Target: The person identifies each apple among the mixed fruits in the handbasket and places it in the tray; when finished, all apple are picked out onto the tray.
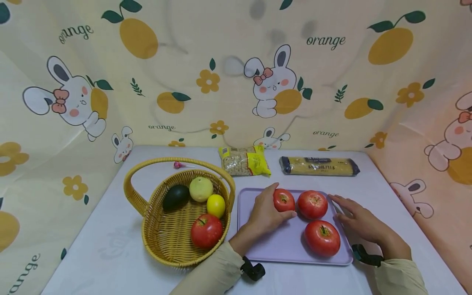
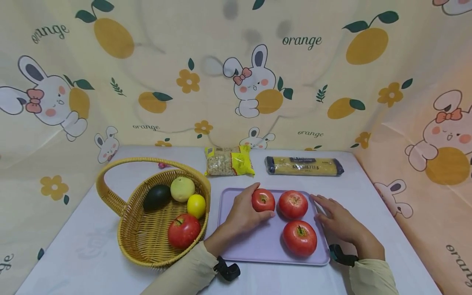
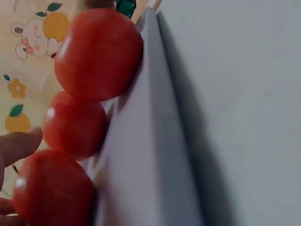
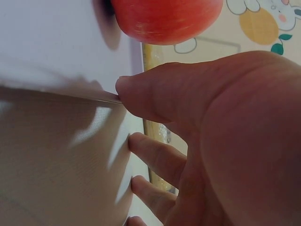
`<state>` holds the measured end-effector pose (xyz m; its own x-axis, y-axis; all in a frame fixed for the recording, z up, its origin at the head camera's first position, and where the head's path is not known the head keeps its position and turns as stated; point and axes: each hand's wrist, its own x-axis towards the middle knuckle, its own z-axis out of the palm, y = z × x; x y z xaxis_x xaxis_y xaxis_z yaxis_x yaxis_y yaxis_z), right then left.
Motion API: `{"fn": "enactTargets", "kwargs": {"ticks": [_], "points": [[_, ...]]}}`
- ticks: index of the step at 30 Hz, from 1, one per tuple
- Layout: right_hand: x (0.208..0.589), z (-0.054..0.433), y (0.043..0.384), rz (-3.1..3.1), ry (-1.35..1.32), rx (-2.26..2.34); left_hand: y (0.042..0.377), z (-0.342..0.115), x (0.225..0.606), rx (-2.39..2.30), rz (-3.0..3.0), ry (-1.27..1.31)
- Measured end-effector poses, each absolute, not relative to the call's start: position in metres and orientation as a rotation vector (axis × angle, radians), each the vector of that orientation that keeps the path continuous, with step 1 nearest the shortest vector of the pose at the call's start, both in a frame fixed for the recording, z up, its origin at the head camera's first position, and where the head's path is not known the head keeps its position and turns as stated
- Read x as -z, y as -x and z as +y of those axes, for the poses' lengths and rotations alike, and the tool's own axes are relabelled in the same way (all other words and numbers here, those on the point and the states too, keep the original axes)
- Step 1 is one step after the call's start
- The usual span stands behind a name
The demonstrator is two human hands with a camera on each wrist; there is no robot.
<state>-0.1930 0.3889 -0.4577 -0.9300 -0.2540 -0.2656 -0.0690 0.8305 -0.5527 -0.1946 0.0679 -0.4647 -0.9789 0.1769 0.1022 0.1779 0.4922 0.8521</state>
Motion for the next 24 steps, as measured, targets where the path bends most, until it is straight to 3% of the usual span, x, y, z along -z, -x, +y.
{"fn": "enactTargets", "kwargs": {"ticks": [14, 24], "points": [[0.454, 0.388, 0.193, 2.677, 0.227, 0.774, 0.166, 0.064, 0.407, 1.668, -2.613, 0.480], [0.455, 0.388, 0.193, 2.671, 0.220, 0.775, 0.133, 0.043, 0.371, 1.800, -2.484, 0.807]]}}
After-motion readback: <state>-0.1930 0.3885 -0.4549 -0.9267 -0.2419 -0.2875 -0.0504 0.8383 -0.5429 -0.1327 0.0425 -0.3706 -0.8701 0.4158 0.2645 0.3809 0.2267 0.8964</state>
